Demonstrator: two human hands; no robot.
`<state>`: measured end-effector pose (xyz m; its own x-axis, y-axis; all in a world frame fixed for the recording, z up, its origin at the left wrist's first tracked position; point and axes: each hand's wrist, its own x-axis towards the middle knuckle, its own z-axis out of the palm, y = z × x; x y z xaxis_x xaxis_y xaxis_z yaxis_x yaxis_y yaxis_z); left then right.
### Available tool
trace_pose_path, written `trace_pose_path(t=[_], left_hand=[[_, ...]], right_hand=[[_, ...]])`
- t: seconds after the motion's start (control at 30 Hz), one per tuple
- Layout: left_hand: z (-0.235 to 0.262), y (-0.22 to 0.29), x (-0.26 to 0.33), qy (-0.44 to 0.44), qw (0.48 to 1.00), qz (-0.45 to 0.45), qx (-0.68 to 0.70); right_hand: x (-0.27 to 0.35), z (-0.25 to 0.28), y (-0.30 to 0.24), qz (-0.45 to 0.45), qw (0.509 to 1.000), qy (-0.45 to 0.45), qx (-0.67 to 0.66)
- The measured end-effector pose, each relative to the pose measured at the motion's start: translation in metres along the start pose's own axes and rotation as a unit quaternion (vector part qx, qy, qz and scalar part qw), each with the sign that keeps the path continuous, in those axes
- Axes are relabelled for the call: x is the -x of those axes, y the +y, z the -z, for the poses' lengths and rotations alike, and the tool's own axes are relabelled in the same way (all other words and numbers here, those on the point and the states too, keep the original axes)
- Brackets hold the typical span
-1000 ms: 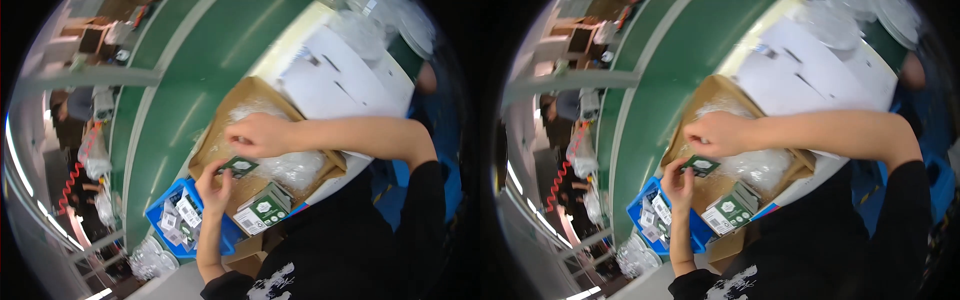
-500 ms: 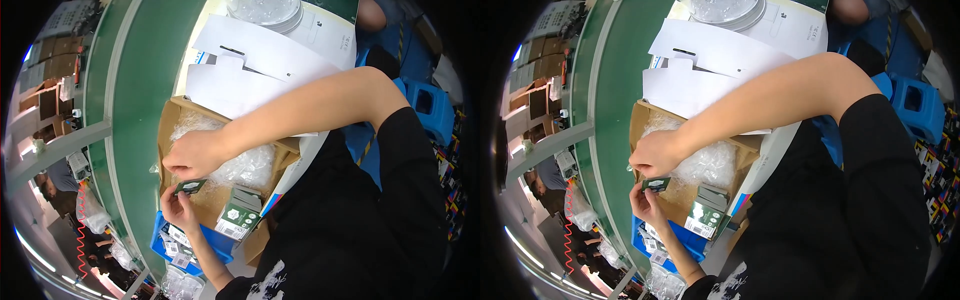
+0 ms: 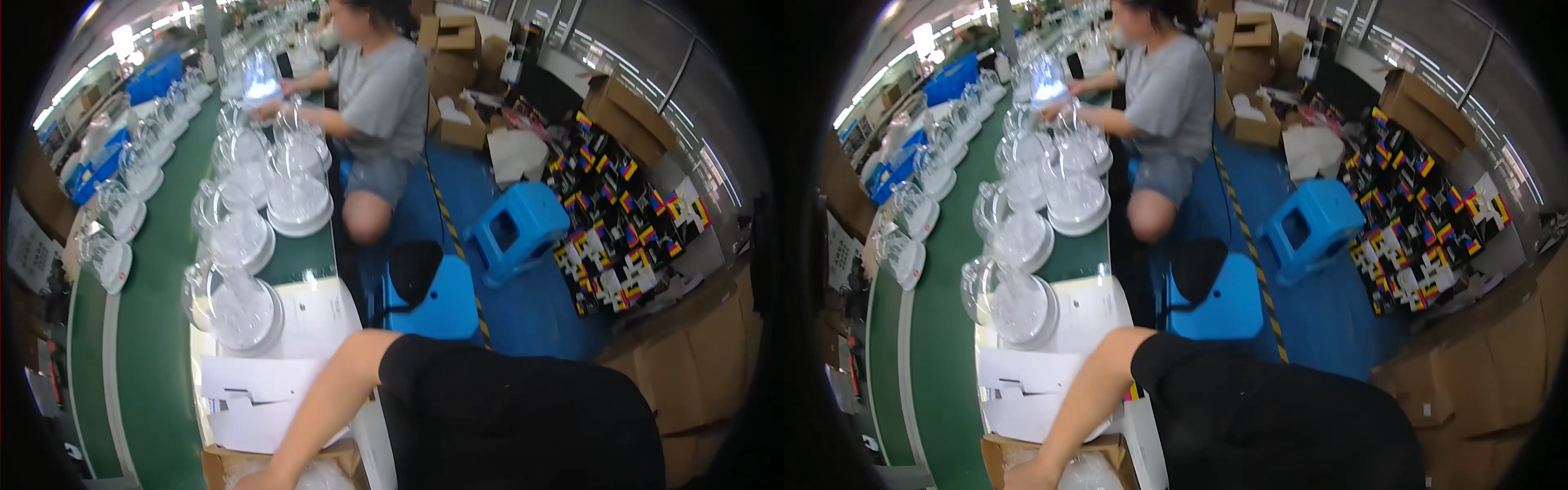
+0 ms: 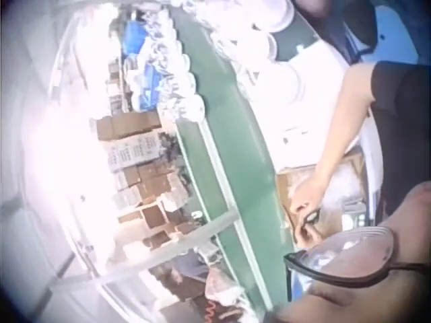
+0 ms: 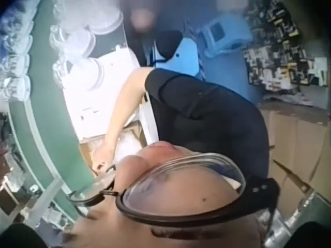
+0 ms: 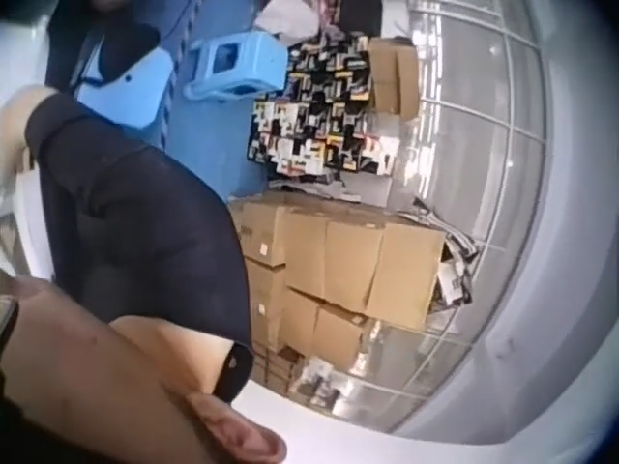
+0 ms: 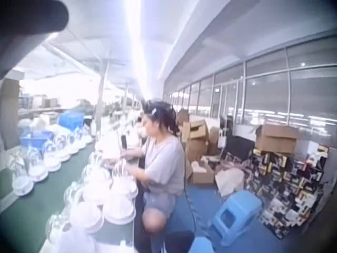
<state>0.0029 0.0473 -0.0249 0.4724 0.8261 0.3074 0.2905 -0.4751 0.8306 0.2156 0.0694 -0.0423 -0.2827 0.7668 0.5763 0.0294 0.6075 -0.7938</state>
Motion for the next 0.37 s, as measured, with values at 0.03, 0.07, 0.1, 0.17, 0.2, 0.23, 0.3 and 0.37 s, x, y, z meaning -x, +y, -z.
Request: trace_pose_path(t=[0.03,0.07,0.1,0.17,0.2,0.23,0.3,0.37], left_hand=[[-0.002,-0.009,0.004,-0.010,1.000,0.006,-0.013],[0.002,-0.021,0.009,-0.026,0.999,0.010,-0.028],[0.013,-0.031,0.015,-0.043,0.998,0.017,-0.052],[0.030,-0.044,0.020,-0.078,0.991,0.034,-0.101],[0.017,-0.011,0.010,-0.052,0.988,-0.009,-0.148],[0.015,-0.005,0.007,-0.046,0.988,-0.006,-0.150],[0.015,0.006,0.007,-0.047,0.992,0.021,-0.112],[0.018,0.007,0.007,-0.051,0.995,0.048,-0.075]], right_hand=[[0.002,0.004,-0.003,0.003,1.000,-0.016,0.011],[0.004,0.007,-0.006,-0.018,1.000,-0.008,0.014],[0.002,0.004,-0.007,-0.035,0.999,0.002,0.010],[0.003,-0.002,0.007,-0.031,0.999,0.014,-0.010],[0.003,-0.004,0.008,-0.038,0.998,0.030,-0.037],[0.001,-0.003,0.010,-0.072,0.996,0.013,-0.044],[-0.004,-0.005,0.007,-0.067,0.995,0.055,-0.049],[-0.008,-0.012,0.007,-0.063,0.991,0.102,-0.055]])
